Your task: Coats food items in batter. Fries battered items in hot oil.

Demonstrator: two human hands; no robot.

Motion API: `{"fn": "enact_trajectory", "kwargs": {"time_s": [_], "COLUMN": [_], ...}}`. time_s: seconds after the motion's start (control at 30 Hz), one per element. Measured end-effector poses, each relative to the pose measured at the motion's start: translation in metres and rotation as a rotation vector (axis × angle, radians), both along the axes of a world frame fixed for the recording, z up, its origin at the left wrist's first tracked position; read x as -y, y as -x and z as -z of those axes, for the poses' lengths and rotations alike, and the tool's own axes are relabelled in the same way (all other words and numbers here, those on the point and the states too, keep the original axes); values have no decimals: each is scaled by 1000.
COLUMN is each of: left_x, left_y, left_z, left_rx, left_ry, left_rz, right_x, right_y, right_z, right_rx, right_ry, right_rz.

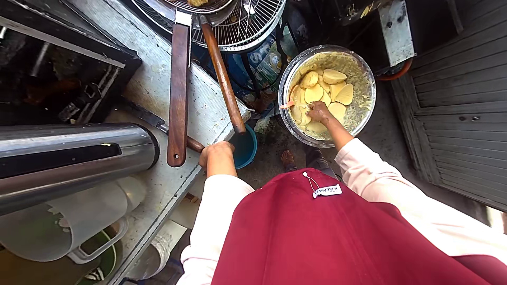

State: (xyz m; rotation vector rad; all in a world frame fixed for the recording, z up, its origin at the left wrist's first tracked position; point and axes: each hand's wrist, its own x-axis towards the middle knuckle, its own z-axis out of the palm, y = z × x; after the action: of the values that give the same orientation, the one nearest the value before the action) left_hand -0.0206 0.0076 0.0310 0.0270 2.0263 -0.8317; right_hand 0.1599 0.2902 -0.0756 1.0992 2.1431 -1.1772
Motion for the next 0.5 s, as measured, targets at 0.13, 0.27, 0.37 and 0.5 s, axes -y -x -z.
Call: {"fn": "enact_trajectory", "kwargs": {"time_s": [0.13, 0.27, 0.37, 0.5], "left_x": [-1, -1, -1, 0], "left_y": [1, -1, 0, 1], "left_z": [1, -3, -3, 1], "left_rx": [23, 14, 20, 22], "left_ry": [12, 12, 1, -4], "left_rz": [5, 14, 21, 11], "right_x": [-9, -15, -18, -15], "right_y": [-8, -29, -40, -37], "right_z": [-8, -2, 0, -3], "right_rx": [-6, -119, -208, -337], "right_ry": [268, 581, 765, 961], "right_rz": [164, 369, 459, 468]}}
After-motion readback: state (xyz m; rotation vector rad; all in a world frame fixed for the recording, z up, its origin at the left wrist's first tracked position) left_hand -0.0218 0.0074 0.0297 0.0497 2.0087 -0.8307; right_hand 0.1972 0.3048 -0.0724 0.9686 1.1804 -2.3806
